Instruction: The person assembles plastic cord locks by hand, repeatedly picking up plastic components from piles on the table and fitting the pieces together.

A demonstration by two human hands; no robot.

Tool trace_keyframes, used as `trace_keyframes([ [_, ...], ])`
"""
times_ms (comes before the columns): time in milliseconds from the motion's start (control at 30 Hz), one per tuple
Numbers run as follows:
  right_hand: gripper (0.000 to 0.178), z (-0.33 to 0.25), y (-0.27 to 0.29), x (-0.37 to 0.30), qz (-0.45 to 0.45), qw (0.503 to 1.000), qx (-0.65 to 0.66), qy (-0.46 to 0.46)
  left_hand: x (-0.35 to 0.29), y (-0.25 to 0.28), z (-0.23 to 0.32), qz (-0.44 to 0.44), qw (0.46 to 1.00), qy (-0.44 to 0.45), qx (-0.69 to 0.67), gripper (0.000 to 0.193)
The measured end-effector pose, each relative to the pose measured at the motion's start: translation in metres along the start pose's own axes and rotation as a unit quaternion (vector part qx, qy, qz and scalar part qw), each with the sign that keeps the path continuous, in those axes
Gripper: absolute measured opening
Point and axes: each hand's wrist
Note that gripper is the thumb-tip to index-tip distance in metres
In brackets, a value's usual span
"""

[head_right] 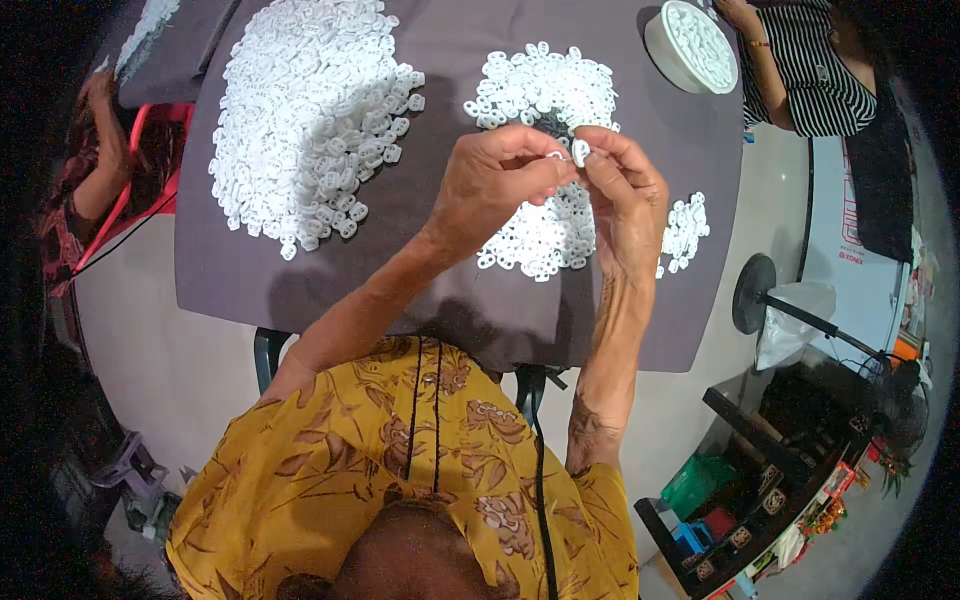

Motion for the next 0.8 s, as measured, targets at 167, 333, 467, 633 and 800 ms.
trace_keyframes([
  [167,0.019,0.007,0.006,0.001,-0.022,0.999,0.033,-0.013,0.001,0.001,-0.006,0.003,0.998,-0.039,0.053,0.017],
  [333,0.019,0.004,0.000,-0.002,-0.016,0.999,-0.023,0.030,0.001,0.002,-0.003,0.012,0.998,-0.034,0.050,0.016],
  [467,0.018,0.001,-0.002,-0.004,-0.013,0.992,-0.090,0.082,0.001,0.000,-0.001,0.015,0.999,-0.031,0.042,0.016],
  [633,0.019,-0.004,-0.008,-0.008,0.013,0.987,-0.126,0.096,0.000,-0.001,0.002,0.014,0.999,-0.017,0.030,0.014],
  [800,0.019,-0.007,-0.005,-0.008,0.016,0.986,-0.134,0.096,-0.001,-0.002,0.005,-0.003,1.000,0.010,-0.017,0.012],
])
Point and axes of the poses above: each hand's wrist, its own x-axis towards the middle knuckle, its own y-axis out of the back of the hand, z = x × y, and after that the axes turned 7 degrees about z, right-handed
